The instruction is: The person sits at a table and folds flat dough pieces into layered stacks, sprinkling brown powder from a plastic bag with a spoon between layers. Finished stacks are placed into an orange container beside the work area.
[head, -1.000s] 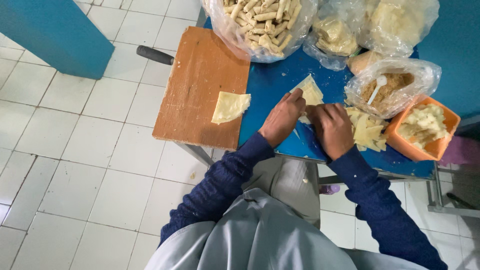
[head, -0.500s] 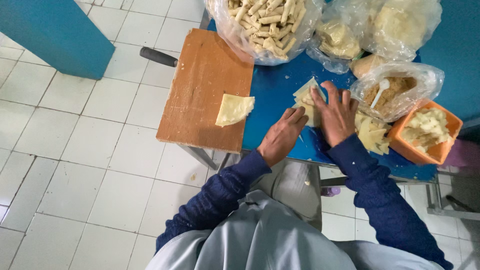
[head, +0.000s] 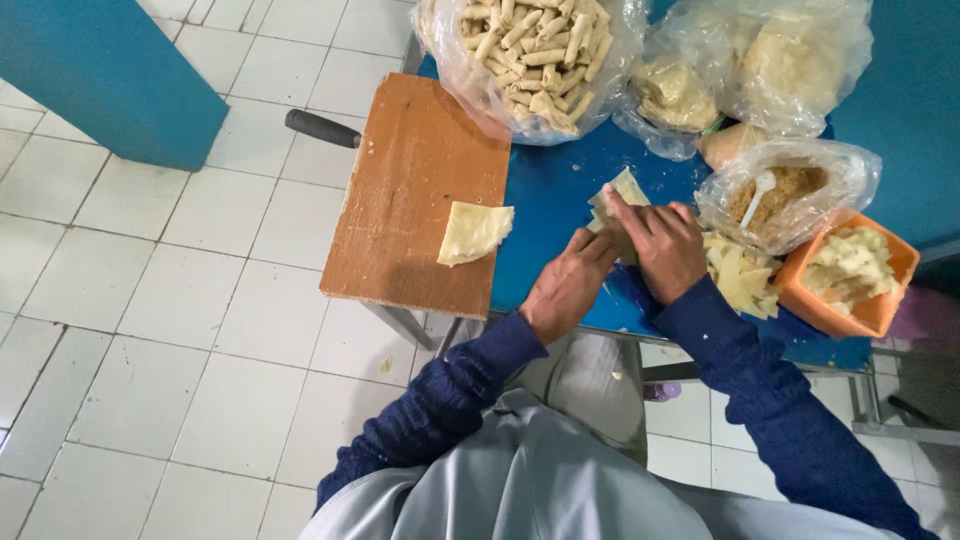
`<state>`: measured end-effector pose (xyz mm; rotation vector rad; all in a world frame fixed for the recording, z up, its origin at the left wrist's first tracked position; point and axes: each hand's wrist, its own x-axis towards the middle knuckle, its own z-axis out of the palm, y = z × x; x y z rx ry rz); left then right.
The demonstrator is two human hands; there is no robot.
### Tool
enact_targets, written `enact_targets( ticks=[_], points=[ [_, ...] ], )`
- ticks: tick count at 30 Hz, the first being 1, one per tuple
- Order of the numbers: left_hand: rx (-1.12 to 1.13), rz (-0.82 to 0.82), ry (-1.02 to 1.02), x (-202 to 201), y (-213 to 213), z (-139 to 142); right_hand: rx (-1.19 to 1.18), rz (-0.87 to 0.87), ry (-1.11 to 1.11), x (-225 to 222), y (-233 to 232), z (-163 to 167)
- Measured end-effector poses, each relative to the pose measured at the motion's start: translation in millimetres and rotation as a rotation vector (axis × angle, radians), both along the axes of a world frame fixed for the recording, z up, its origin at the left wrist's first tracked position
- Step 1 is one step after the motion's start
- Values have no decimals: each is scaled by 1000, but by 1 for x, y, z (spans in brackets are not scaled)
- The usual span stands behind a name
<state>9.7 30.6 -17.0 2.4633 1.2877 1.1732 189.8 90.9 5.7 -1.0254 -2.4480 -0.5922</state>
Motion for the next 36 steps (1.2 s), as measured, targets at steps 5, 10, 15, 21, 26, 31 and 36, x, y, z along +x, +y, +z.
enact_targets(
  ticks=[5,10,15,21,26,31,36],
  points=[
    [18,37,102,1,1,2,-580,-91,478,5,38,43],
    [-2,1,-4,-1,-1,2,-896,480,1201,-4,85,109],
    [5,19,34,-1,-1,2,-629,188,988,54,64,128],
    [7,7,48,-1,-2,2,-243,-465,234,116,23,45],
    [6,11,54,-1,-2,2,-173,-562,227,117,33,-17],
    [-2,9,52,-1,-1,1,-152,-606,147,128,43,-23],
    [-70,0,1,0,-1,-1,-97,-604,24,145,26,-5]
  ],
)
